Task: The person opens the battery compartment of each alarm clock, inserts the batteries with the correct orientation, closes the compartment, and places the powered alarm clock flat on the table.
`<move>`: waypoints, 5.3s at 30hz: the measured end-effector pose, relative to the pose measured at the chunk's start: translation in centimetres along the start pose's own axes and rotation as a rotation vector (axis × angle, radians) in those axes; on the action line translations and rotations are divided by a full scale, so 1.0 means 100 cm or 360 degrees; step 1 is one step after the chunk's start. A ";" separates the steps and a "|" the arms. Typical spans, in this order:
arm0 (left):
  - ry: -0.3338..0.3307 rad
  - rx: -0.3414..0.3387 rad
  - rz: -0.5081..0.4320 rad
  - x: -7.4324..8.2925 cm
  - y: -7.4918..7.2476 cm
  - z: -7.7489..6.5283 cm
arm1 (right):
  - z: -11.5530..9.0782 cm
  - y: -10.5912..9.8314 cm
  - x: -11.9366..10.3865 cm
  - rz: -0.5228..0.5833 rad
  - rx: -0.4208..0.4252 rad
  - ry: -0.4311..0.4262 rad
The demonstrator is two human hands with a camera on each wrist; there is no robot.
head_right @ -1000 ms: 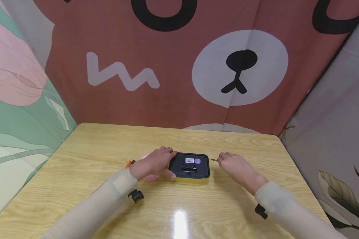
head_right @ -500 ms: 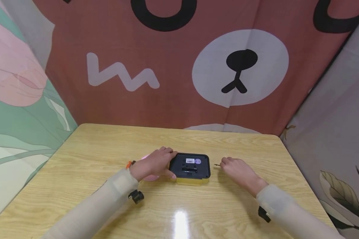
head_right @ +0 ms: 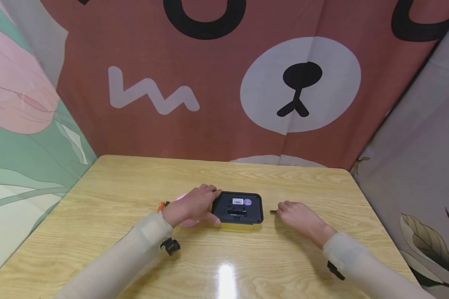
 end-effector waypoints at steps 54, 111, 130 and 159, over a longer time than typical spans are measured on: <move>0.0007 -0.0007 -0.0015 -0.001 0.001 0.001 | 0.034 -0.023 0.008 0.1095 -0.0378 0.0619; -0.0023 -0.0052 -0.0032 0.001 0.002 -0.004 | 0.068 -0.005 0.008 0.1450 -0.0707 0.0649; 0.0111 0.0144 -0.0173 -0.015 -0.023 -0.012 | 0.070 -0.008 0.008 0.1421 -0.0718 0.0637; -0.0004 0.0355 -0.0271 -0.066 -0.043 -0.047 | 0.072 -0.009 0.008 0.1412 -0.0739 0.0623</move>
Point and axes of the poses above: each hand's wrist, its own z-axis towards the middle knuckle, its own y-axis out of the palm, x = y × z, the point moved 6 cm from there along z, towards the middle knuckle, and after that the axes turned 2 degrees about -x, right-handed, at the moved point
